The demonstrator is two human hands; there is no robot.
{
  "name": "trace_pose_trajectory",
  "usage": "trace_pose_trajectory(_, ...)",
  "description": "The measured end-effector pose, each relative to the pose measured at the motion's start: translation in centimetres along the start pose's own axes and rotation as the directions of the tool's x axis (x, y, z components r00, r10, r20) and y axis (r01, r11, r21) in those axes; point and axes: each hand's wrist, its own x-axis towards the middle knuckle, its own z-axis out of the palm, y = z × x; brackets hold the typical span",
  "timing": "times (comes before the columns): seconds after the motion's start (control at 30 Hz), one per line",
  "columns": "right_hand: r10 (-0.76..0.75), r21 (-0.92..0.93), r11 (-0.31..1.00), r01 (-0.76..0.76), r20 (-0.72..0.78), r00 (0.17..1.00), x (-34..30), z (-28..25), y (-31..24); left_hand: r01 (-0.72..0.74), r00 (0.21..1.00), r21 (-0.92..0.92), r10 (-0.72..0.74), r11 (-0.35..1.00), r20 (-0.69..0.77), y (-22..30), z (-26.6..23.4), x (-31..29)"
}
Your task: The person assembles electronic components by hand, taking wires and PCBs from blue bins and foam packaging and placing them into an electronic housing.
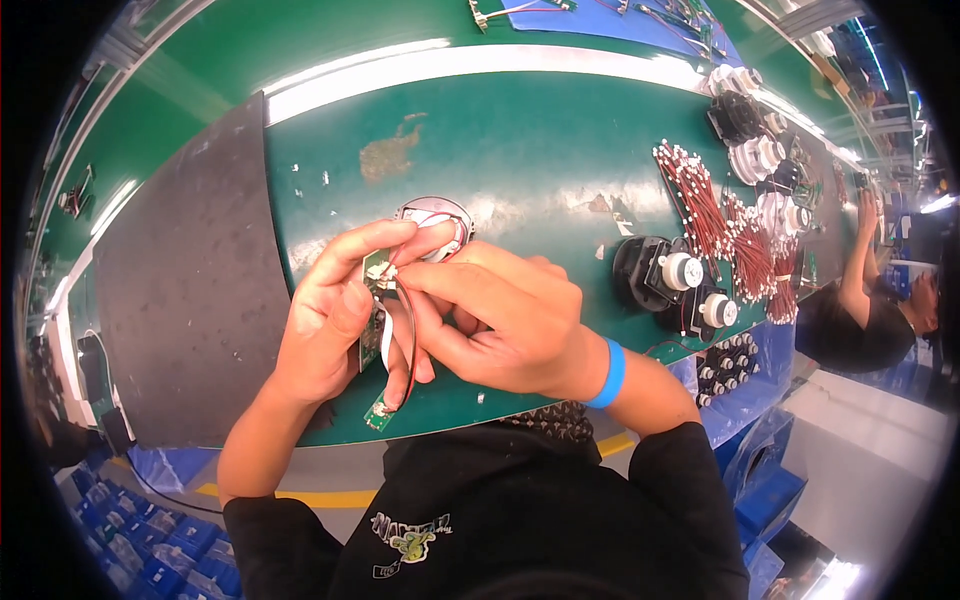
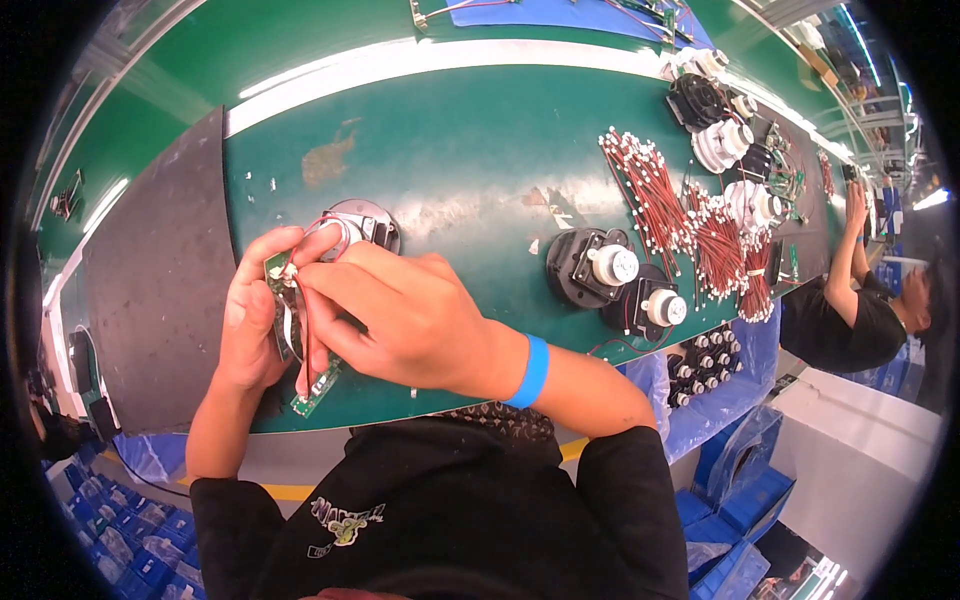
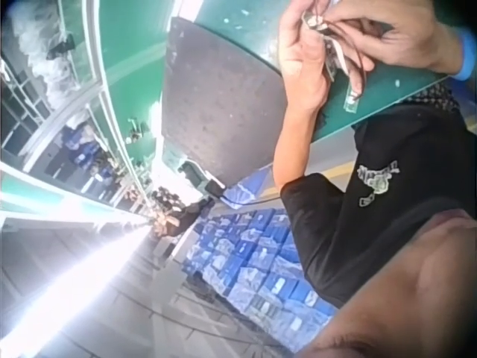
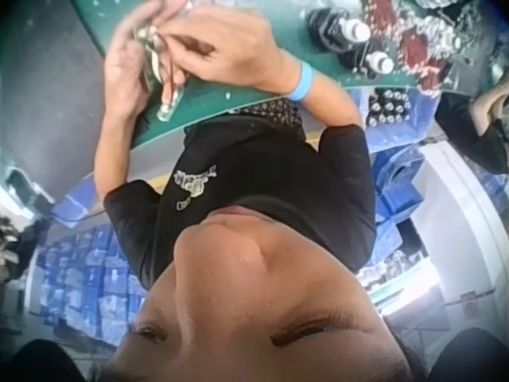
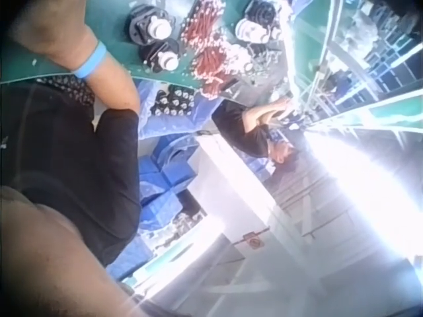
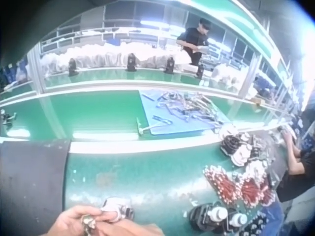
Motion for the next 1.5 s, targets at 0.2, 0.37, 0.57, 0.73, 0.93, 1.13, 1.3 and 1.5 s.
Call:
trace_pose_trajectory(0.2, -0.020, -0.028, 0.999, 0.020, 0.012, 1.000, -0.5, -0.2, 0.4, -0.070, 0.997, 0.055, 0.069, 0.996, 0.022, -0.6, 0.2, 0.3)
trace_pose_trajectory(0.37, -0.033, -0.014, 0.999, 0.033, -0.008, 0.999, -0.8, 0.4, 1.2, -0.102, 0.995, 0.114, 0.100, 0.988, 0.028, -1.2, -0.2, 0.5)
trace_pose_trajectory(0.57, 0.050, -0.045, 0.998, -0.048, 0.036, 0.998, -0.3, -0.3, 0.7, -0.093, 0.993, 0.200, 0.106, 0.976, -0.059, -1.0, 0.2, 0.2)
trace_pose_trajectory(0.73, 0.159, 0.067, 0.985, -0.161, 0.044, 0.986, -0.6, 0.2, 0.4, -0.042, 0.992, 0.247, 0.070, 0.968, -0.105, -1.0, 0.2, 0.0)
trace_pose_trajectory(0.93, 0.062, 0.029, 0.998, -0.063, 0.008, 0.998, -0.7, 0.1, 0.7, -0.133, 0.987, 0.419, 0.159, 0.898, -0.029, 0.1, 0.2, 0.3)
trace_pose_trajectory(1.13, -0.047, -0.053, 0.998, 0.042, -0.111, 0.993, 0.1, 0.3, -0.2, -0.245, 0.914, 0.488, 0.368, 0.838, -0.172, 6.3, -0.4, 2.2)
trace_pose_trajectory(1.3, -0.027, -0.015, 1.000, 0.028, 0.027, 0.999, -0.6, 0.0, 0.3, -0.116, 0.777, 0.824, 0.567, 0.555, -0.273, 13.4, -3.9, 7.1)
trace_pose_trajectory(1.5, -0.007, -0.052, 0.999, 0.017, 0.190, 0.982, -1.4, 0.9, 1.2, 0.145, 0.733, 0.971, 0.639, 0.188, -0.233, 21.4, -16.9, 11.4)
